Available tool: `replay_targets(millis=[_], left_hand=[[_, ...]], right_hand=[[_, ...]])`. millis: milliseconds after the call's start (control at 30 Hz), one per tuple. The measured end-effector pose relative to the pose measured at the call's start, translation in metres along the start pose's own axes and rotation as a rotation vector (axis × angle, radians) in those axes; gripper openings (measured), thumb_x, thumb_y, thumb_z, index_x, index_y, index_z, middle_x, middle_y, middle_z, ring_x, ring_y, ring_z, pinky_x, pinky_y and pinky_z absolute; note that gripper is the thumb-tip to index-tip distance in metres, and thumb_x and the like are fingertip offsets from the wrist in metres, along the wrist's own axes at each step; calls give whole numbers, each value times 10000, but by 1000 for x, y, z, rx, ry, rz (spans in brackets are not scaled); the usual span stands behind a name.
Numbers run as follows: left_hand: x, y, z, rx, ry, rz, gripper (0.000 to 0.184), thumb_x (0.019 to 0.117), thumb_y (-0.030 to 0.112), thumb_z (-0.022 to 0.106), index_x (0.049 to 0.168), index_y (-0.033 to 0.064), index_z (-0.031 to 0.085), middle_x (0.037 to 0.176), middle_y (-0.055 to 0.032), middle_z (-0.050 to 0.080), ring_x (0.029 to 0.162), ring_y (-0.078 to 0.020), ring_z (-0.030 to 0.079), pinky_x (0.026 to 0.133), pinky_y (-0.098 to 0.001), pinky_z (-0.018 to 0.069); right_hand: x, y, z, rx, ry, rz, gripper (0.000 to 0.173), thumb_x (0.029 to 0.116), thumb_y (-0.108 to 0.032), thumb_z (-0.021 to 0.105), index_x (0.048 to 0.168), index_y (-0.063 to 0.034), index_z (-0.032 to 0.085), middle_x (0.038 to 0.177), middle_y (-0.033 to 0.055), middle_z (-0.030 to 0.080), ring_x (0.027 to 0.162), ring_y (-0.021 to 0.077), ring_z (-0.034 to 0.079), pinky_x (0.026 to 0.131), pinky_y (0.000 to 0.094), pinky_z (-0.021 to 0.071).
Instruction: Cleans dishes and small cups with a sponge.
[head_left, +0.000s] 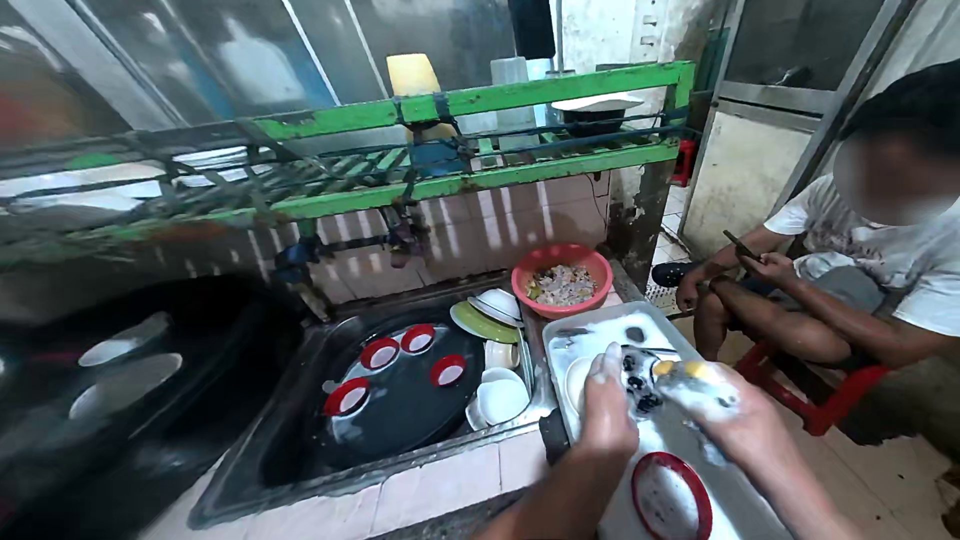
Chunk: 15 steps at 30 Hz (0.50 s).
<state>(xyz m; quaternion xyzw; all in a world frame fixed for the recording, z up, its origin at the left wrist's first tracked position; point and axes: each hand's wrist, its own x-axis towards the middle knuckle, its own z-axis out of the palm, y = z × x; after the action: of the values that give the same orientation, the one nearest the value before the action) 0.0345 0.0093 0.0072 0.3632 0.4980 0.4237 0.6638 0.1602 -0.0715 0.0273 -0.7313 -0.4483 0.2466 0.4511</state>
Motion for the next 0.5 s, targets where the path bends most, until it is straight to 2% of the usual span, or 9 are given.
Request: replay_targets(millis=[67, 133, 233, 300, 400, 433, 500], left_hand=[[-7, -7, 8, 75, -6, -6, 452, 1119, 323, 400, 1390, -5, 550, 1430, -198, 544, 1315, -278, 518, 1081, -484, 433], [-5, -10, 8, 92, -19, -11, 450, 1121, 316, 389, 1386, -11, 550, 1432, -207, 539, 1323, -287, 512, 1088, -495, 423], [9, -4, 0, 8, 1, 48, 400, 1114, 282, 418, 1298, -29, 589, 1257, -201, 618, 1144, -263, 601, 966, -454, 510], [13, 3, -5, -53, -15, 36, 388, 1108, 281, 442, 1305, -17, 590, 1252, -193, 626, 1135, -259, 614, 957, -453, 520], [12, 2, -5, -96, -58, 16, 379, 1105, 275, 447, 1314, -10, 583, 1245, -186, 625, 1119, -250, 618, 944, -442, 525], [11, 0, -5, -83, -68, 25, 377, 1106, 274, 444, 1308, -12, 585, 1228, -183, 631, 1102, -244, 623, 933, -433, 531], [11, 0, -7, -40, -78, 41, 384, 1106, 281, 441, 1310, -9, 589, 1230, -183, 635, 1109, -240, 626, 940, -429, 534]], right_hand=[[4, -2, 9, -102, 51, -75, 481, 863, -255, 797, 1223, 43, 681, 1221, 223, 681, 1147, 319, 653, 1024, 501, 501], [8, 0, 14, -134, 60, -96, 454, 883, -233, 785, 1215, 60, 684, 1229, 237, 678, 1169, 336, 647, 1046, 505, 485], [1, 14, 21, -142, 57, -359, 356, 837, -179, 749, 1130, 23, 736, 1144, 190, 722, 1090, 301, 693, 974, 467, 554], [2, 18, 15, -162, 33, -420, 330, 834, -166, 755, 1114, 9, 748, 1126, 174, 731, 1070, 292, 702, 959, 462, 565], [12, 10, 3, -221, 21, -325, 356, 861, -211, 784, 1119, 29, 735, 1135, 203, 721, 1079, 335, 691, 972, 520, 541], [12, 10, 6, -232, 52, -353, 339, 860, -202, 776, 1103, 30, 740, 1118, 204, 723, 1064, 344, 695, 956, 534, 547], [7, 12, 20, -268, 147, -540, 276, 842, -174, 690, 1050, -8, 762, 1060, 162, 744, 1017, 324, 716, 894, 517, 585]])
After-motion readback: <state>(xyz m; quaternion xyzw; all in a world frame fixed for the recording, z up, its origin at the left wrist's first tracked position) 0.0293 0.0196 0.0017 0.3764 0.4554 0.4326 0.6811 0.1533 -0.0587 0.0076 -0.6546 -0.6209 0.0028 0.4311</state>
